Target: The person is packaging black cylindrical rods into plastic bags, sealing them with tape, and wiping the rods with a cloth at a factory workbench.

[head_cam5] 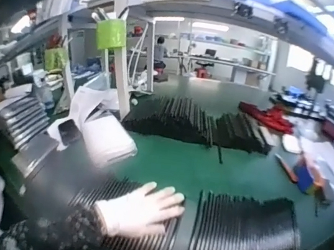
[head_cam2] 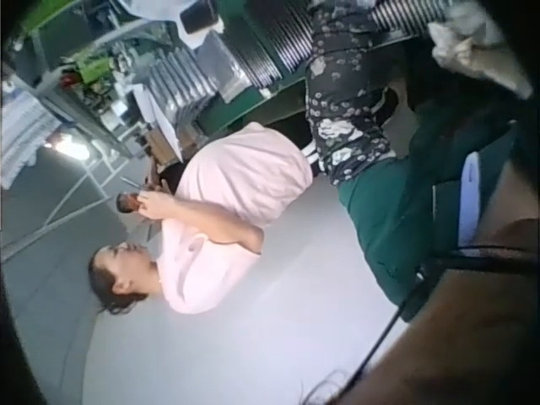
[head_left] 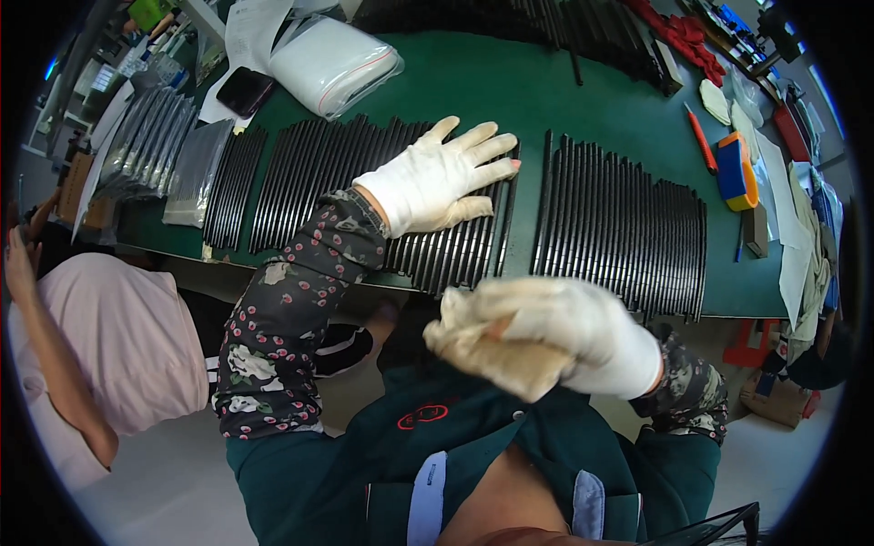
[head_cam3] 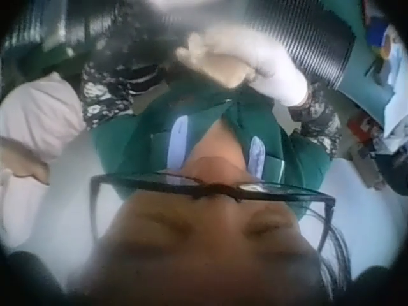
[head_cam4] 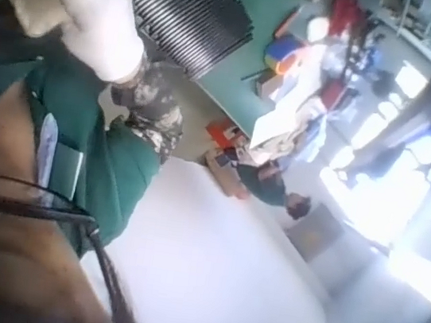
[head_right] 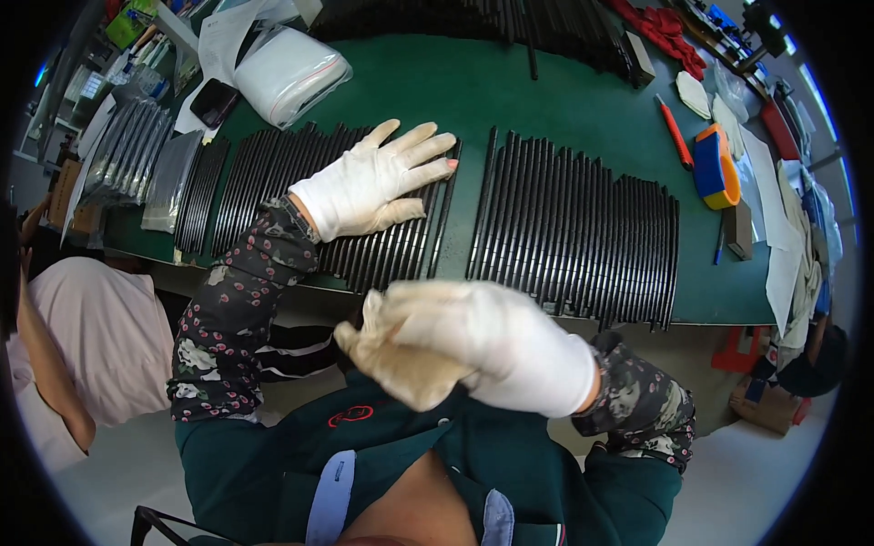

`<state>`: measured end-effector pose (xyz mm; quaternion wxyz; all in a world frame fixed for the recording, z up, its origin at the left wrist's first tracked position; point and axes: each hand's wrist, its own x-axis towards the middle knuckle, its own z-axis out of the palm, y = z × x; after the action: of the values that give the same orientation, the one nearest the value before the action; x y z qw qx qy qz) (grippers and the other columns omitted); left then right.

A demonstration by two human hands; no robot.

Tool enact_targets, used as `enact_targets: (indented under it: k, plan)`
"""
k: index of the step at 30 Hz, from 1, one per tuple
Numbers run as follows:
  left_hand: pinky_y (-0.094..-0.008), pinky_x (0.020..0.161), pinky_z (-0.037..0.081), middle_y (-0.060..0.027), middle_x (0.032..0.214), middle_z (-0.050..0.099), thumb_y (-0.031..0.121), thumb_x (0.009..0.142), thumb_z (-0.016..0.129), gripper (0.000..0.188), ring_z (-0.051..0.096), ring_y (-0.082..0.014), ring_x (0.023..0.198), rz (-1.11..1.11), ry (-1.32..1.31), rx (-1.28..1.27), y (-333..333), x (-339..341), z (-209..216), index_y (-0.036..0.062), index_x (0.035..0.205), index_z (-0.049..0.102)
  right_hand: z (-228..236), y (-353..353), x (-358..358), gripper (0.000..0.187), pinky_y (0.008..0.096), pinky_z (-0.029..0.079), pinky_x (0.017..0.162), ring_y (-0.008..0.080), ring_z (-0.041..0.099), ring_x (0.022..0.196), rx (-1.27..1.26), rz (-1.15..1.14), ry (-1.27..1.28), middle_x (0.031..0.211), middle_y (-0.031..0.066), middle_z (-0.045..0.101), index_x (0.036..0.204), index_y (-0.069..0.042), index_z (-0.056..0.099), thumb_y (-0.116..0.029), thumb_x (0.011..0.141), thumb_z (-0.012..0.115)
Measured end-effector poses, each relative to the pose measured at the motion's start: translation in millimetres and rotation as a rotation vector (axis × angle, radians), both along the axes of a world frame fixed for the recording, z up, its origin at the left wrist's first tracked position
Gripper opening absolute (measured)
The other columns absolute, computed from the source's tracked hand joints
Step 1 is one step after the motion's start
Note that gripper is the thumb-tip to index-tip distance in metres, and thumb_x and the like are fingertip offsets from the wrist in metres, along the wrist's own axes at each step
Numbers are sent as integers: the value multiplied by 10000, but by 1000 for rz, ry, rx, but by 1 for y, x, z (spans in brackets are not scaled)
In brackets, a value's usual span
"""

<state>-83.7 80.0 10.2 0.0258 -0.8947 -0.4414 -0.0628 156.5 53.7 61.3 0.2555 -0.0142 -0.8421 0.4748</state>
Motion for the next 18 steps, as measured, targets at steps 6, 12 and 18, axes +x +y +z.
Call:
enact_targets:
  k: [6,12,18]
  plan:
    - [-549,1093,246,-143,1416,395,393,837,600,598,361,-326,1325,-165,-144,20,14,48,22,91,1334,460,18,39,62,415,275,484,892,165,595,1025,-568,-738,84,1130,106,603,1193,34,523,-192,869,650]
    - [-531,1072,291,-152,1350,434,420,872,563,549,359,-293,1319,-250,-165,-2,12,64,6,67,1288,502,-1,49,81,427,281,488,892,163,585,1037,-933,-661,84,1147,82,570,1238,12,475,-105,853,620]
    - [-562,1093,243,-146,1402,414,337,799,640,652,388,-287,1321,-131,-24,-124,-4,25,27,50,1345,429,-12,60,78,473,296,474,917,174,568,1072,-1201,-547,194,1175,93,558,1276,33,452,-110,852,603]
